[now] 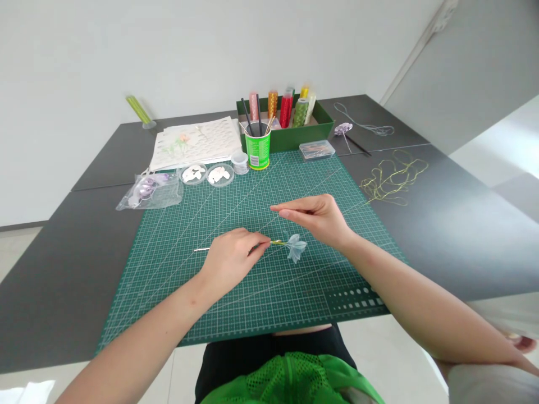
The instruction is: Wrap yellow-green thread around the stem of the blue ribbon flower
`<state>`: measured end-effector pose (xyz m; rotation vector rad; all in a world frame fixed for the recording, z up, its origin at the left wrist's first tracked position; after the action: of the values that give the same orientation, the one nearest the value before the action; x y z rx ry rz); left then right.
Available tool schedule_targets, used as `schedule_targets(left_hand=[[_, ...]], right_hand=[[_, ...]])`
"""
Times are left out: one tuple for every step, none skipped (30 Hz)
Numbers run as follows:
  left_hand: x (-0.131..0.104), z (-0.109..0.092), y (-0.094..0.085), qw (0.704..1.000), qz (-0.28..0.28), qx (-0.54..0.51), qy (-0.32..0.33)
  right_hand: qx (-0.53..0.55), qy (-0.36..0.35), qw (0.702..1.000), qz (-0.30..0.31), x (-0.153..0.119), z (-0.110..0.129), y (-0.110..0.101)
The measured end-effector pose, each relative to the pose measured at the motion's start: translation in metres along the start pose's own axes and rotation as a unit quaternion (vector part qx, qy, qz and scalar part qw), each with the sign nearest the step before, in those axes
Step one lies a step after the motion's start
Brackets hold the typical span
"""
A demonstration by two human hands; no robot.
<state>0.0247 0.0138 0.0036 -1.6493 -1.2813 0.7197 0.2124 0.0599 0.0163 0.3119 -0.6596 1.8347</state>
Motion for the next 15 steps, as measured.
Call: schedule_targets(left_hand=[[-0.001,0.000,0.000,1.000,0.001,-0.001,0.005],[-0.001,-0.001,0.000,1.000,0.002,-0.003,0.010],[-0.001,-0.001,0.000,1.000,0.003,-0.006,0.014],[-0.002,-0.002,-0.001,1.000,0.003,-0.009,0.018],[-0.002,-0.003,-0.001,1.000,0.002,-0.011,0.021],[-0.002,-0.003,-0.002,1.000,0.000,-0.014,0.023],[-0.003,-0.004,-0.003,1.000,-0.003,-0.016,0.026],[-0.003,-0.005,-0.004,0.999,-0.005,-0.017,0.029],[-0.004,-0.006,-0.005,0.999,-0.007,-0.019,0.032],[-0.004,-0.006,-0.005,0.999,-0.008,-0.020,0.034],[-0.004,-0.007,-0.006,0.999,-0.010,-0.022,0.035],[-0.005,-0.007,-0.006,0.999,-0.012,-0.025,0.036],[-0.005,-0.007,-0.006,0.999,-0.013,-0.028,0.037],[-0.006,-0.007,-0.007,0.999,-0.015,-0.031,0.037],[-0.006,-0.007,-0.007,0.999,-0.018,-0.033,0.039]], right_hand=[[-0.007,0.004,1.000,-0.002,0.001,-0.003,0.000],[-0.013,0.008,1.000,-0.003,0.001,-0.005,-0.001],[-0.018,0.010,1.000,-0.004,0.002,-0.008,-0.001],[-0.023,0.012,1.000,-0.002,0.002,-0.011,-0.001],[-0.026,0.014,1.000,0.001,0.002,-0.013,0.000],[-0.029,0.016,0.999,0.004,0.003,-0.015,0.000],[-0.032,0.018,0.999,0.008,0.003,-0.017,0.000],[-0.035,0.020,0.999,0.013,0.003,-0.019,0.001],[-0.037,0.022,0.999,0.017,0.003,-0.021,0.001],[-0.039,0.024,0.999,0.020,0.003,-0.023,0.002],[-0.041,0.026,0.999,0.024,0.003,-0.025,0.002],[-0.042,0.029,0.998,0.028,0.002,-0.026,0.003],[-0.044,0.031,0.998,0.032,0.002,-0.028,0.003],[-0.044,0.034,0.998,0.036,0.002,-0.029,0.003],[-0.044,0.036,0.998,0.040,0.002,-0.031,0.003]])
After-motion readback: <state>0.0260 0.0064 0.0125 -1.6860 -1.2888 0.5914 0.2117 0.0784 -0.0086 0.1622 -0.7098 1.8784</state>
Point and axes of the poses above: each hand's wrist, its own x-axis towards the middle knuckle, its own y-axis out of the palm, z = x × y, the point moved 4 cm from there along x, towards the middle knuckle, and after that the axes turned 14 degrees about -y, right-handed, at the moved point
